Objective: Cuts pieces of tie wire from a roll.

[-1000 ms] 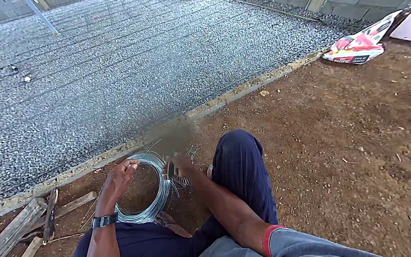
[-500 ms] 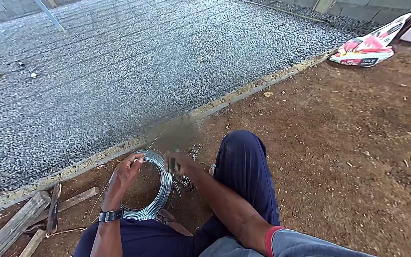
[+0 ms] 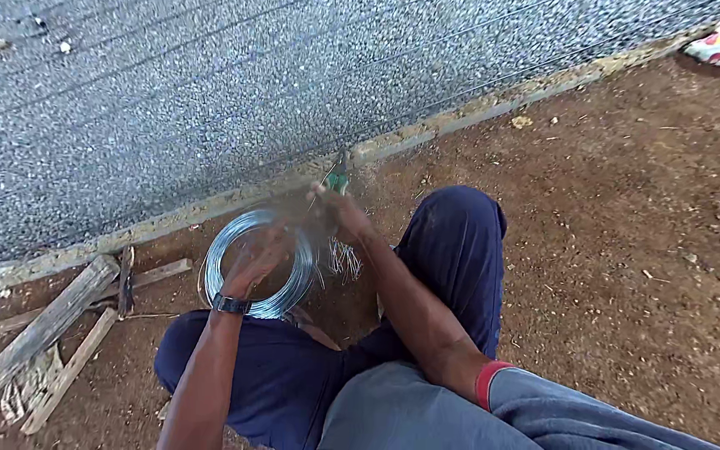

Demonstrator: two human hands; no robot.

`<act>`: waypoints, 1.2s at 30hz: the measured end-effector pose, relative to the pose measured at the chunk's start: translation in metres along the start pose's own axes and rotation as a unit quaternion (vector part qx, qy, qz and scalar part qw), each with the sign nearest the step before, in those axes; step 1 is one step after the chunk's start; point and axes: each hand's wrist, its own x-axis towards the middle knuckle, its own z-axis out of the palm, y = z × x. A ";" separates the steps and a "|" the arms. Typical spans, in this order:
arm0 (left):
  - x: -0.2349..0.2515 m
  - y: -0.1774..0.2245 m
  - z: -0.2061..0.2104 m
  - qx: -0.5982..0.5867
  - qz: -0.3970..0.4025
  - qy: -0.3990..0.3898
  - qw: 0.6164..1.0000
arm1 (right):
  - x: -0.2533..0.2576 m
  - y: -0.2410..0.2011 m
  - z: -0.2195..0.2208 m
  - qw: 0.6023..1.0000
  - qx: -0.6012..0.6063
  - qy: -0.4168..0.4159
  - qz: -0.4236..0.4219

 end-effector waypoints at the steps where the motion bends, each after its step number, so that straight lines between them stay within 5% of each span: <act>1: 0.000 0.001 0.001 -0.004 0.004 -0.004 1.000 | 0.000 -0.001 -0.001 1.000 0.006 0.003 -0.007; 14: -0.006 0.011 0.000 -0.051 -0.003 -0.070 0.996 | 0.020 -0.002 -0.006 0.996 0.077 0.006 -0.043; 25: -0.018 0.018 0.000 0.009 0.014 -0.014 1.000 | 0.017 -0.002 -0.002 0.995 0.078 0.000 -0.062; 36: -0.004 0.018 -0.031 -0.085 0.074 0.064 0.992 | 0.017 -0.005 0.013 0.998 -0.020 0.051 -0.011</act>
